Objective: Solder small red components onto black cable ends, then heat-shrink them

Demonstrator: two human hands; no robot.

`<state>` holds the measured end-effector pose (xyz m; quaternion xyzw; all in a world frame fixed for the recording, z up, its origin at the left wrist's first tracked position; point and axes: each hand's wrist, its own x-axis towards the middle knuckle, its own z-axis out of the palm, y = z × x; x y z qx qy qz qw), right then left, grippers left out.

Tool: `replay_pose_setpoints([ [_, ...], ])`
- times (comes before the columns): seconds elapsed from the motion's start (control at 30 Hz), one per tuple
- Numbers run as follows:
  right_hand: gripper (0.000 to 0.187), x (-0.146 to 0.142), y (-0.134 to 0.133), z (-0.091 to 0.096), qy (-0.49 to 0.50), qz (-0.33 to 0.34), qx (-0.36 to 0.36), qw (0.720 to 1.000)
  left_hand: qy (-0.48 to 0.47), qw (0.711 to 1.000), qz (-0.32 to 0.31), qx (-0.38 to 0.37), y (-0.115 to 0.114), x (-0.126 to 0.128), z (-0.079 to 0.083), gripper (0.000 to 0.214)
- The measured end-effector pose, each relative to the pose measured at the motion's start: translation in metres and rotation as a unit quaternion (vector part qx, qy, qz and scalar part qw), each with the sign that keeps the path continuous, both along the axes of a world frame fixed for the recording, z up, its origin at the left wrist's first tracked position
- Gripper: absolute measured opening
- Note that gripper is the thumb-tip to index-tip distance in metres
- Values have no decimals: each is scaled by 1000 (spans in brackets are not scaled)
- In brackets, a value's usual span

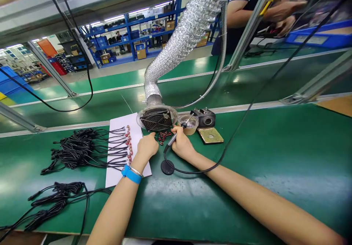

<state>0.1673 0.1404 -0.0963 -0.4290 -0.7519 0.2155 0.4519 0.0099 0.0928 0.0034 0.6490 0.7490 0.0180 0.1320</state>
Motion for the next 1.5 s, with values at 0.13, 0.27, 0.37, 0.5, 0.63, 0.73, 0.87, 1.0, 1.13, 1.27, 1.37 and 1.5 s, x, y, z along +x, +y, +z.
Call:
replay_pose_setpoints([
  [0.13, 31, -6, 4, 1, -5, 30, -9, 999, 8, 1000, 2, -3, 9, 1, -2, 54],
  [0.27, 29, -7, -3, 5, -10, 61, -16, 998, 3, 1000, -25, 0, 12, -1, -3, 53],
  [0.37, 40, -6, -16, 8, -15, 80, -17, 997, -3, 999, -47, 5, 11, -3, -3, 51],
  [0.5, 43, 4, -30, 11, -24, 86, -16, 996, -13, 998, -63, 19, 4, -6, 3, 51],
  [0.63, 46, 17, -35, 13, -42, 52, -19, 998, -15, 998, -45, 48, -15, -9, 15, 48],
  [0.73, 41, 17, -34, 14, -58, 29, -16, 998, -21, 998, -44, 48, -37, -12, 23, 42],
  [0.87, 34, 4, -29, 14, -66, 17, -4, 998, -48, 997, -52, 27, -60, -16, 24, 40],
  [1.0, 26, -2, -22, 15, -60, 12, 6, 998, -94, 994, -48, 28, -72, -20, 21, 39],
  [1.13, 20, 9, -41, 22, -38, 5, 15, 999, -114, 991, -70, 14, -81, -23, 19, 38],
  [1.27, 21, 21, -88, 30, -12, 62, 30, 998, -119, 986, -109, -32, -90, -20, 17, 37],
  [1.37, 21, 24, -111, 33, -12, 110, 31, 993, -101, 985, -127, -54, -93, -14, 14, 39],
  [1.5, 24, 25, -114, 37, -16, 138, 11, 990, -96, 983, -146, -62, -97, -9, 10, 41],
])
